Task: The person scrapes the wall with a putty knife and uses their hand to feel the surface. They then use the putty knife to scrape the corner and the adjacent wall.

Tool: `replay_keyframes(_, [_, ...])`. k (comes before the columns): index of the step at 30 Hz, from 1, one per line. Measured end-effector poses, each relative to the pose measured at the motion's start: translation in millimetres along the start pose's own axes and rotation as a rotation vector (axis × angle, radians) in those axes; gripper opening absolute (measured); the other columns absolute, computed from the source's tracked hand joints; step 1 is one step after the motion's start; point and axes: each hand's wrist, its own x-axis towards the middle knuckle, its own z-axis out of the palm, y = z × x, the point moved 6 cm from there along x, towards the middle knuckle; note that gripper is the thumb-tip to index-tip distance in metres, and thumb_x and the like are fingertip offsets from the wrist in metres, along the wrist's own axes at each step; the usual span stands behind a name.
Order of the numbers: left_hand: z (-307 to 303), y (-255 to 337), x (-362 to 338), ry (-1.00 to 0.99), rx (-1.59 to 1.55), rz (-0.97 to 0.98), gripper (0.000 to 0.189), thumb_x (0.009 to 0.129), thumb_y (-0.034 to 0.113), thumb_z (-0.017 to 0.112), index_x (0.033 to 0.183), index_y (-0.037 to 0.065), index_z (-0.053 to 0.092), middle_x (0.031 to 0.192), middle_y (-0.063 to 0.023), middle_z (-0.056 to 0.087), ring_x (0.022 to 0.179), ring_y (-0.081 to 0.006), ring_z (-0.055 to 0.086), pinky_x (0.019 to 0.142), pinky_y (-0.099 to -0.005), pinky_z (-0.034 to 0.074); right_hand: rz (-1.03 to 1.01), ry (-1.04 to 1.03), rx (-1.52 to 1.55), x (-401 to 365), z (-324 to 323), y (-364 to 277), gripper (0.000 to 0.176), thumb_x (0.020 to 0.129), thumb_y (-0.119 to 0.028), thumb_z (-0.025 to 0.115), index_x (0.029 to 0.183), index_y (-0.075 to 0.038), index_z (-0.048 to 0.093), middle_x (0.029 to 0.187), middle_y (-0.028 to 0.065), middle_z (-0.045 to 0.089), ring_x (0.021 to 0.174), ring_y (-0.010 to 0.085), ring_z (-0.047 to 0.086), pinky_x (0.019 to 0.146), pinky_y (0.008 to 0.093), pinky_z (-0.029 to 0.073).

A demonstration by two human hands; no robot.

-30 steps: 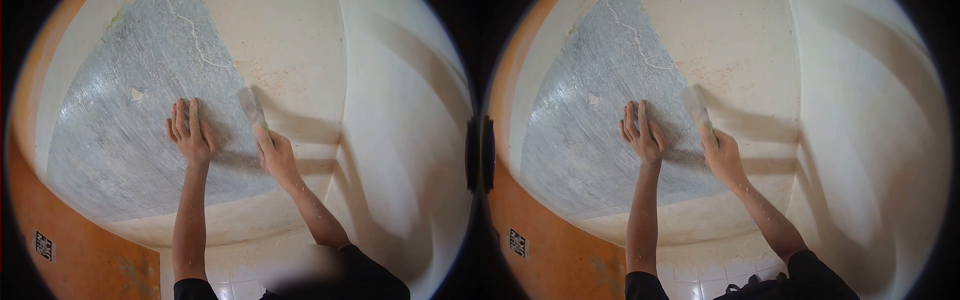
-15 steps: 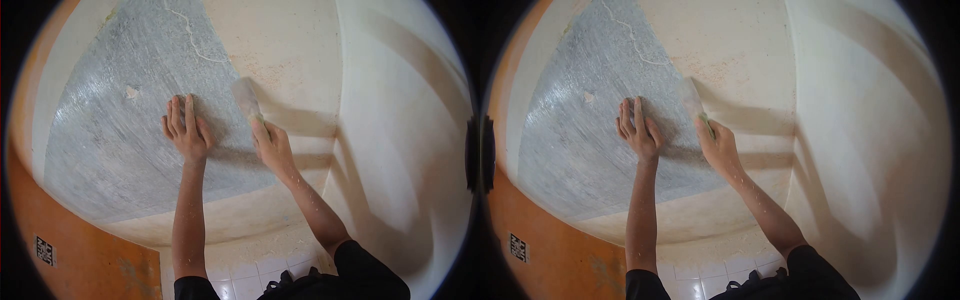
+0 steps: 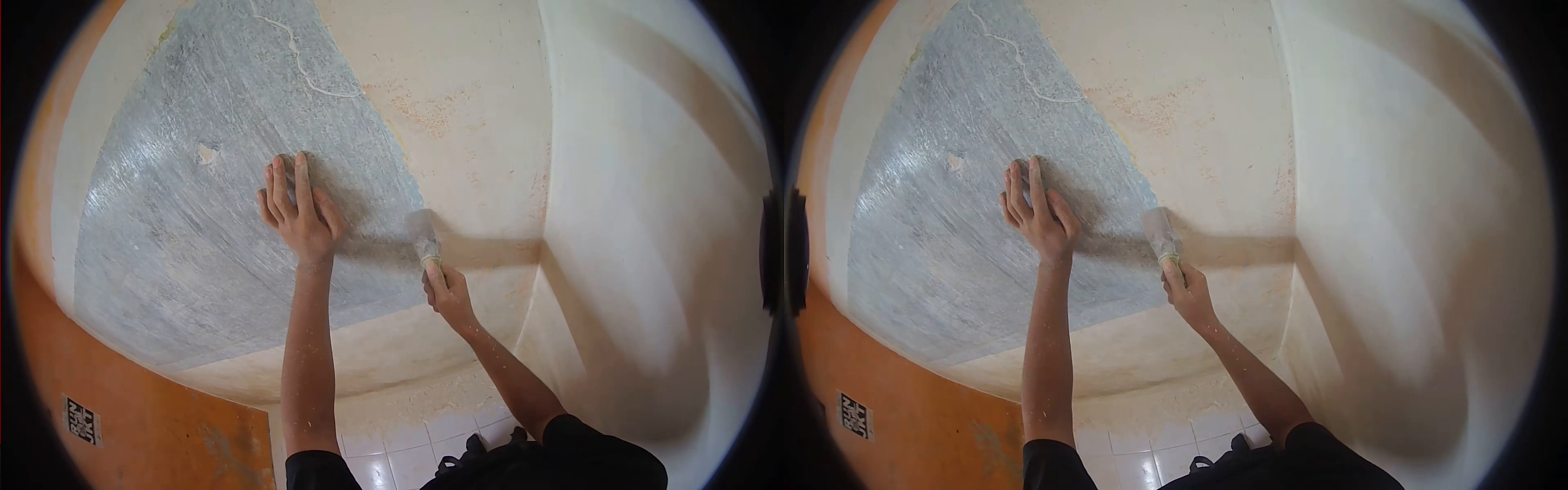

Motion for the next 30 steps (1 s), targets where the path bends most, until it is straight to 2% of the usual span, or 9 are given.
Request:
replay_keyframes(4, [-0.7,0.1,-0.2,-0.004,-0.011,-0.008,0.048,0.094,0.017,0.043,0.139,0.005,0.054,0.149,-0.0154,0.042,0.145,-0.0271,0.029,0.118,-0.0465,0.011,-0.087,0.002,-0.081,19.2,10.5,-39.1,0.039,0.101,-0.035,0.056,0.077,-0.005,0.055,0.061,-0.0043,0.047,0.053,0.0038,0.043,0.047,0.0227,0.034])
replay_keyframes(6, [-0.4,-1.2,0.1,0.002,-0.007,0.001,0.048,0.094,0.017,0.043,0.139,0.005,0.054,0.149,-0.0154,0.042,0.144,-0.0271,0.030,0.118,-0.0465,0.011,-0.153,0.009,-0.153,25.7,17.4,-65.3,0.042,0.102,-0.042,0.052,0.077,-0.008,0.052,0.059,-0.0059,0.041,0.048,0.0026,0.037,0.043,0.0209,0.029])
replay_keyframes(13, [-1.2,-0.7,-0.7,0.015,-0.017,0.008,0.049,0.092,0.016,0.045,0.139,0.006,0.054,0.149,-0.0155,0.043,0.144,-0.0271,0.031,0.118,-0.0462,0.012,-0.072,0.049,-0.183,20.2,7.5,-65.9,0.044,0.101,-0.044,0.053,0.076,-0.008,0.052,0.060,-0.0065,0.041,0.050,0.0025,0.037,0.044,0.0210,0.029])
replay_keyframes(15, [-2.2,0.2,-0.1,0.008,-0.022,0.002,0.049,0.092,0.016,0.045,0.139,0.006,0.054,0.149,-0.0153,0.043,0.144,-0.0271,0.031,0.118,-0.0461,0.012,-0.228,0.063,-0.332,30.7,8.4,-87.5,0.044,0.100,-0.041,0.055,0.074,-0.005,0.056,0.061,-0.0036,0.046,0.054,0.0038,0.042,0.049,0.0239,0.034])
replay_keyframes(17, [-1.9,0.1,0.0,0.003,-0.025,-0.015,0.049,0.092,0.016,0.045,0.139,0.006,0.054,0.148,-0.0151,0.043,0.144,-0.0271,0.031,0.118,-0.0461,0.012,-0.194,0.058,-0.309,32.1,12.6,-99.9,0.044,0.100,-0.040,0.055,0.074,-0.005,0.056,0.061,-0.0035,0.046,0.055,0.0046,0.042,0.050,0.0246,0.034])
replay_keyframes(19, [-1.5,-0.9,-0.8,0.004,-0.022,-0.011,0.049,0.092,0.016,0.046,0.139,0.007,0.054,0.149,-0.0148,0.043,0.144,-0.0266,0.031,0.119,-0.0455,0.012,-0.158,0.049,-0.293,25.5,12.1,-100.3,0.045,0.100,-0.040,0.056,0.073,-0.004,0.056,0.061,-0.0035,0.046,0.055,0.0053,0.041,0.050,0.0253,0.034])
replay_keyframes(21, [-1.0,-0.9,-0.6,0.010,-0.020,-0.009,0.049,0.092,0.016,0.046,0.139,0.007,0.054,0.148,-0.0146,0.043,0.144,-0.0264,0.031,0.118,-0.0453,0.012,-0.005,0.084,-0.257,13.5,4.2,-87.4,0.046,0.100,-0.041,0.055,0.073,-0.004,0.056,0.061,-0.0032,0.045,0.057,0.0064,0.041,0.052,0.0264,0.034])
replay_keyframes(27, [-0.1,-2.4,-0.2,0.026,-0.027,-0.006,0.048,0.092,0.016,0.047,0.138,0.008,0.055,0.148,-0.0142,0.044,0.143,-0.0261,0.032,0.119,-0.0455,0.013,-0.159,0.070,-0.392,23.0,-0.1,-109.2,0.045,0.100,-0.038,0.056,0.072,-0.003,0.056,0.061,-0.0025,0.045,0.058,0.0062,0.041,0.053,0.0263,0.034])
replay_keyframes(30, [-1.1,-0.2,-1.6,0.024,-0.028,-0.013,0.048,0.092,0.016,0.047,0.138,0.008,0.056,0.148,-0.0142,0.044,0.143,-0.0263,0.033,0.119,-0.0456,0.013,-0.169,0.125,-0.372,17.3,-13.0,-91.6,0.044,0.100,-0.037,0.056,0.074,-0.001,0.057,0.061,-0.0020,0.045,0.059,0.0063,0.040,0.053,0.0265,0.034])
